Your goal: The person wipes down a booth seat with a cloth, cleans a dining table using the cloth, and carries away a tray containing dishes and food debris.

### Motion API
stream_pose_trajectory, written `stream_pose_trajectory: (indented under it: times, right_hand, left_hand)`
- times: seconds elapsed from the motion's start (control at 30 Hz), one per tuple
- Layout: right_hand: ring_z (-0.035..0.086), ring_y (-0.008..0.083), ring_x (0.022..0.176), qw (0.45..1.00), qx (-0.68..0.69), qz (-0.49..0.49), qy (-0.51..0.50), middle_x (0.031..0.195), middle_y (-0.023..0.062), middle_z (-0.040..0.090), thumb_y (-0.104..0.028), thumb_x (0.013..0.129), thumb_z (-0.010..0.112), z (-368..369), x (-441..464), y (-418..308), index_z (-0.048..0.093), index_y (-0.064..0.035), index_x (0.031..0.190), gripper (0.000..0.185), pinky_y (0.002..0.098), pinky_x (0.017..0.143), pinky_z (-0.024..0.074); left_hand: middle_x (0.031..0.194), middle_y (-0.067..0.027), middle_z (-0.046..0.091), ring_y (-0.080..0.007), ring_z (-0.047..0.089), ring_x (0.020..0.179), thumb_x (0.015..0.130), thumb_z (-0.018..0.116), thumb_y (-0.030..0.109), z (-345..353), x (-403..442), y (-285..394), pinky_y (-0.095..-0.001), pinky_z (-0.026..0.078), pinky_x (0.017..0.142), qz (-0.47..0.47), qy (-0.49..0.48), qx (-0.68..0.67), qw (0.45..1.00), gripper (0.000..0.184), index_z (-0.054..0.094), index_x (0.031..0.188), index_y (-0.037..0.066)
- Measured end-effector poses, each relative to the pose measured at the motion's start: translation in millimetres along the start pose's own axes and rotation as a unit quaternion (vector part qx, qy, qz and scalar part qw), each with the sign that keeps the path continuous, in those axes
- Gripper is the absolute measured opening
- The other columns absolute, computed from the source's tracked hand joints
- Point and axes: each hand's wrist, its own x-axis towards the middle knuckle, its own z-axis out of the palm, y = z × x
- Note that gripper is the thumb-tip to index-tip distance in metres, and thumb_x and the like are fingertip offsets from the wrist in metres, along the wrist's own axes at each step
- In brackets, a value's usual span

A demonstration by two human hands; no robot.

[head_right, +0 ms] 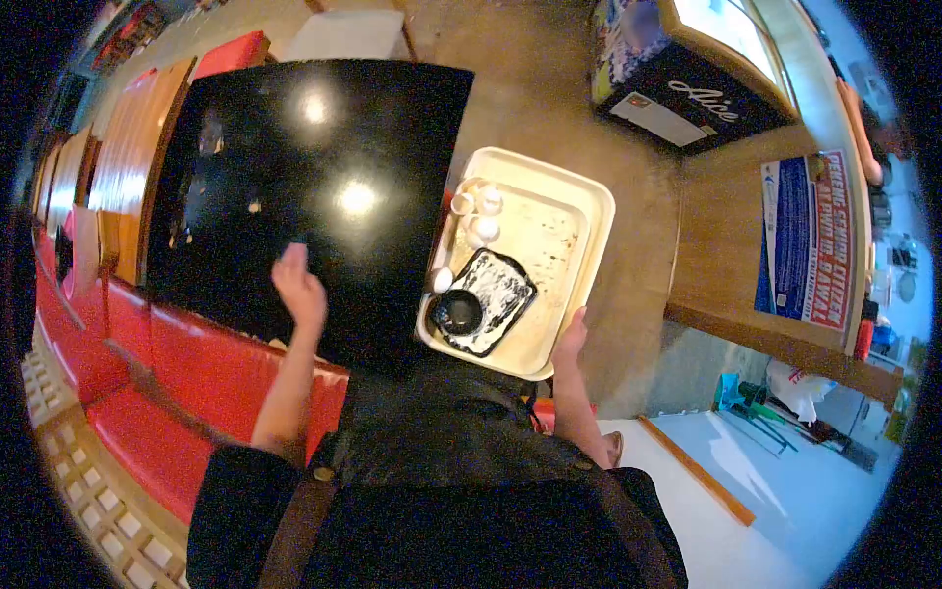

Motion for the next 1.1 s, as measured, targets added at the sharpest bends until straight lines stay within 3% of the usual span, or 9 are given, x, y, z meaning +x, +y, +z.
stream_pose_trajectory:
  times: [0.13,0.23,0.37,0.47,0.57,0.63,0.8,0.9,1.1]
  right_hand:
    - [0.058,0.0185,0.083,0.999,-0.018,0.000,0.028,0.097,0.0114,0.062,-0.051,0.092,0.043,3,-11,-2,0.059,0.0082,0.105,0.063,0.0325,0.077,0.0461]
    - [0.058,0.0209,0.085,0.999,-0.047,0.002,0.022,0.096,0.0132,0.063,-0.051,0.091,0.044,-5,-6,8,0.058,0.0095,0.105,0.064,0.0342,0.079,0.0451]
    - [0.059,0.0252,0.087,0.974,-0.182,-0.012,0.138,0.093,0.0174,0.064,-0.053,0.089,0.045,-7,11,42,0.060,0.0106,0.101,0.066,0.0377,0.081,0.0436]
    - [0.060,0.0258,0.084,0.983,-0.106,0.048,0.142,0.090,0.0186,0.064,-0.054,0.090,0.043,-11,10,32,0.062,0.0091,0.098,0.066,0.0380,0.076,0.0449]
    - [0.060,0.0239,0.081,0.987,-0.049,0.061,0.140,0.091,0.0167,0.064,-0.054,0.090,0.043,-1,-19,10,0.062,0.0082,0.096,0.066,0.0383,0.073,0.0460]
    - [0.063,0.0308,0.082,0.982,-0.093,0.041,0.160,0.089,0.0213,0.065,-0.054,0.090,0.040,-10,-16,21,0.063,0.0074,0.094,0.065,0.0410,0.074,0.0451]
    - [0.062,0.0317,0.083,0.983,-0.060,-0.011,0.173,0.084,0.0218,0.065,-0.054,0.090,0.039,-15,-16,22,0.063,0.0074,0.093,0.066,0.0403,0.076,0.0448]
    - [0.062,0.0329,0.082,0.981,-0.095,0.009,0.169,0.085,0.0226,0.065,-0.054,0.090,0.039,-11,-22,12,0.064,0.0077,0.092,0.066,0.0409,0.076,0.0445]
    - [0.062,0.0348,0.081,0.986,-0.082,-0.019,0.141,0.083,0.0232,0.065,-0.054,0.091,0.038,-11,-27,3,0.064,0.0072,0.087,0.067,0.0415,0.075,0.0442]
  left_hand:
    - [0.122,-0.0109,0.052,-0.0367,0.040,0.116,0.067,0.054,-0.002,21,-23,120,-0.0467,0.031,0.102,0.097,-0.145,-0.124,0.977,0.055,0.055,0.121,0.008]
    - [0.116,-0.0100,0.056,-0.0340,0.046,0.110,0.065,0.052,-0.005,42,-18,168,-0.0423,0.036,0.098,0.182,-0.192,-0.340,0.902,0.050,0.061,0.112,0.009]
    - [0.109,-0.0122,0.062,-0.0280,0.056,0.106,0.065,0.048,-0.004,21,19,203,-0.0353,0.041,0.096,0.049,-0.228,-0.451,0.862,0.044,0.066,0.105,0.005]
    - [0.112,-0.0150,0.060,-0.0254,0.056,0.106,0.066,0.040,-0.005,18,59,179,-0.0339,0.039,0.097,-0.047,-0.208,-0.542,0.813,0.048,0.061,0.109,-0.002]
    - [0.110,-0.0146,0.059,-0.0204,0.060,0.097,0.068,0.038,-0.007,35,86,118,-0.0305,0.047,0.086,-0.230,-0.228,-0.662,0.676,0.055,0.054,0.120,-0.003]
    - [0.107,-0.0157,0.060,-0.0205,0.062,0.089,0.069,0.037,-0.008,41,97,88,-0.0288,0.051,0.079,-0.238,-0.258,-0.673,0.651,0.055,0.052,0.122,-0.003]
    - [0.102,-0.0085,0.064,-0.0141,0.062,0.075,0.069,0.039,-0.006,84,66,65,-0.0230,0.050,0.066,-0.253,-0.385,-0.586,0.667,0.056,0.056,0.121,0.003]
    - [0.113,-0.0118,0.060,-0.0174,0.060,0.094,0.069,0.040,-0.003,76,53,90,-0.0268,0.049,0.079,-0.219,-0.469,-0.544,0.661,0.056,0.056,0.122,0.005]
    - [0.125,-0.0123,0.053,-0.0227,0.055,0.108,0.092,0.040,0.022,49,31,144,-0.0359,0.044,0.093,-0.335,-0.462,-0.686,0.453,0.043,0.044,0.132,0.006]
